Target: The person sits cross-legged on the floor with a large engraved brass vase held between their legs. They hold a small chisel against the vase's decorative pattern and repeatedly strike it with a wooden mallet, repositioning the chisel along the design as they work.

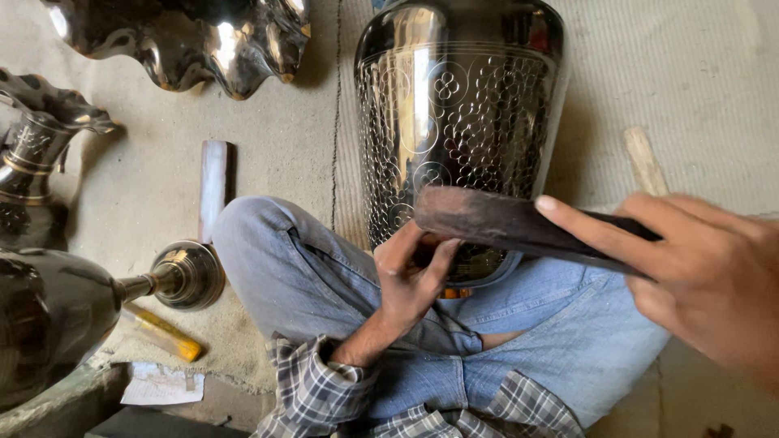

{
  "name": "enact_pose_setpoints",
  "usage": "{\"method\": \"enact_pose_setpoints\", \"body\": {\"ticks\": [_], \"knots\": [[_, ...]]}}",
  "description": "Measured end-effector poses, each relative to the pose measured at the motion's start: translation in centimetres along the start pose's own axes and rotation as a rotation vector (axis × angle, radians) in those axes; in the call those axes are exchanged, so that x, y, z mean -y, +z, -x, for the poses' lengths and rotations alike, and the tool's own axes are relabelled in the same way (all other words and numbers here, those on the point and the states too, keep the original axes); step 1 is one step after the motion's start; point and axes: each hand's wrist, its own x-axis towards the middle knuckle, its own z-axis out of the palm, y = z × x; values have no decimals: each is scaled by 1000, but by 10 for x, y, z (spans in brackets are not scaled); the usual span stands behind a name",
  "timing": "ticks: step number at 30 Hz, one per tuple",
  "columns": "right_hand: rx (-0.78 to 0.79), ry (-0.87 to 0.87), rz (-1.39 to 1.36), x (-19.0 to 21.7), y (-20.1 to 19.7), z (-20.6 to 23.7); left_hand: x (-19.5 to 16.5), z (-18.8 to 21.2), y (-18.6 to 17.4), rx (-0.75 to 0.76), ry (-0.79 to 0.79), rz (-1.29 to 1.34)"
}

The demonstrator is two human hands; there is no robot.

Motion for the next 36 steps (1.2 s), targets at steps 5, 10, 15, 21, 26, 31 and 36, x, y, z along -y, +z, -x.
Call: {"method": "enact_pose_setpoints", "body": {"ticks": [5,10,15,21,26,31,36], "knots": [[-500,95,-419,3,49,34,1,-20,-7,203,-28,276],[-703,385,-969,24,143,71,-2,-48,-15,444,127,-26],[-733,503,-1259,42,179,74,2,-57,-15,605,137,-102],[-790,564,-1165,63,123,86,16,-56,-14,657,220,-19],[-837,688,-1080,72,97,80,22,-52,-12,621,223,-1],[-599,303,-300,61,91,74,24,-64,-7,793,271,-5],[-742,387,-557,77,129,74,21,-81,0,1140,85,-90]]}}
